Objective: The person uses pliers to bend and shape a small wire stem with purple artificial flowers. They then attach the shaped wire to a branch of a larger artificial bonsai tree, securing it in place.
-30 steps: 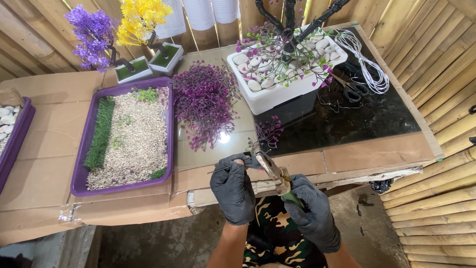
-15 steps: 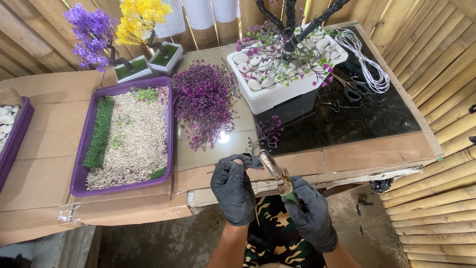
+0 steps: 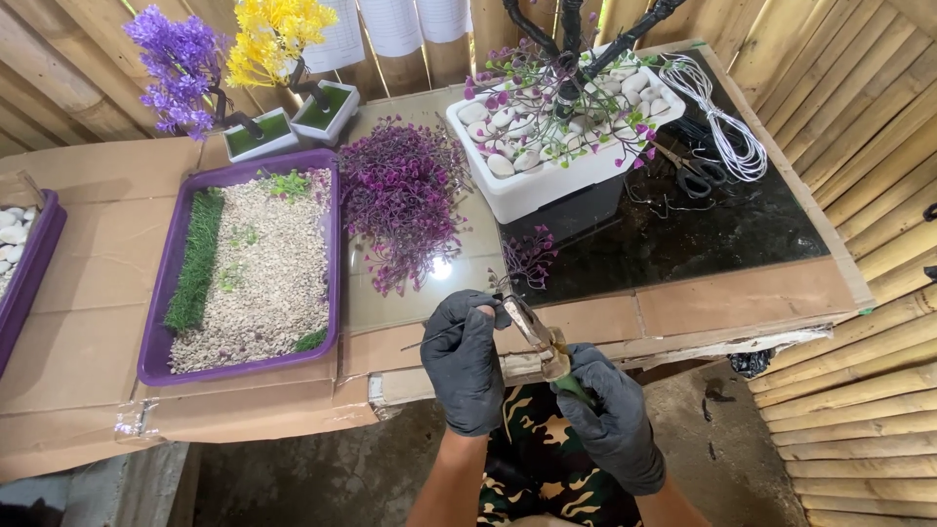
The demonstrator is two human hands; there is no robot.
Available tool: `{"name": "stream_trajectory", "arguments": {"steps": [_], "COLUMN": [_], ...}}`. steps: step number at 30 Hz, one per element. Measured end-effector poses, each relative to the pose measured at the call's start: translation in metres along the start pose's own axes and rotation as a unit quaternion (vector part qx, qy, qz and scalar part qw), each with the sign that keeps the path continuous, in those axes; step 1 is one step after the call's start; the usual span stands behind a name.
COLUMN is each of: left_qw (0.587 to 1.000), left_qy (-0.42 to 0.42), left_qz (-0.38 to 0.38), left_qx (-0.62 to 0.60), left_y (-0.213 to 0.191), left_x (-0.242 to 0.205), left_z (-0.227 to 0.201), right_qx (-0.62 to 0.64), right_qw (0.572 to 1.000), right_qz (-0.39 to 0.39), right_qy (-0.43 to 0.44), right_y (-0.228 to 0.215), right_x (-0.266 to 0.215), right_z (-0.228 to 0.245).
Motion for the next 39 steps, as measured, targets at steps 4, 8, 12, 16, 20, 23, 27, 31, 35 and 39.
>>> {"name": "stream_trajectory", "arguments": {"steps": [4, 8, 12, 16, 20, 23, 27, 31, 35, 39], "left_qw": [0.999, 0.998, 0.998, 0.998, 0.998, 0.999, 0.998, 0.997, 0.998, 0.999], "left_qy": [-0.031, -0.032, -0.027, -0.026, -0.033, -0.034, -0.046, -0.043, -0.031, -0.021], "left_qz": [-0.024, -0.048, -0.041, -0.045, -0.047, -0.039, -0.05, -0.065, -0.05, -0.043], "left_qx": [-0.001, -0.022, -0.03, -0.021, -0.019, -0.003, 0.007, 0.015, 0.0, 0.012], "left_y": [-0.006, -0.003, -0.001, -0.001, -0.005, -0.002, -0.002, -0.004, -0.001, 0.001], "left_x": [-0.001, -0.002, -0.003, -0.005, -0.005, -0.004, -0.003, -0.002, 0.001, 0.001], "left_z": [0.008, 0.003, 0.003, 0.006, 0.013, 0.007, 0.01, 0.013, 0.003, 0.001], "right_qx": [-0.014, 0.034, 0.03, 0.038, 0.04, 0.006, -0.039, 0.009, 0.101, 0.062], "right_qw": [1.0, 0.999, 0.999, 0.999, 0.999, 1.0, 0.997, 1.0, 0.994, 0.998], "right_qz": [-0.003, 0.015, 0.008, -0.006, -0.003, -0.013, -0.017, -0.007, 0.01, 0.003], "right_qy": [-0.027, -0.011, -0.027, -0.037, 0.001, -0.017, -0.071, -0.015, 0.037, 0.009], "right_y": [0.002, 0.002, 0.002, 0.001, -0.002, -0.001, 0.003, -0.002, -0.003, -0.002], "right_x": [0.011, 0.03, 0.038, 0.034, 0.023, 0.019, 0.027, 0.016, 0.034, 0.026], "right_z": [0.016, 0.037, 0.047, 0.038, 0.02, 0.019, 0.035, 0.019, 0.042, 0.028]}}
Point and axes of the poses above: each hand's wrist, its own x-axis towards the middle knuckle, its own y-axis out of the palm, z = x × y, the point moved 2 cm from there along x, towards the middle knuckle, and after that the axes turned 5 degrees about x, right-handed, at the moved point
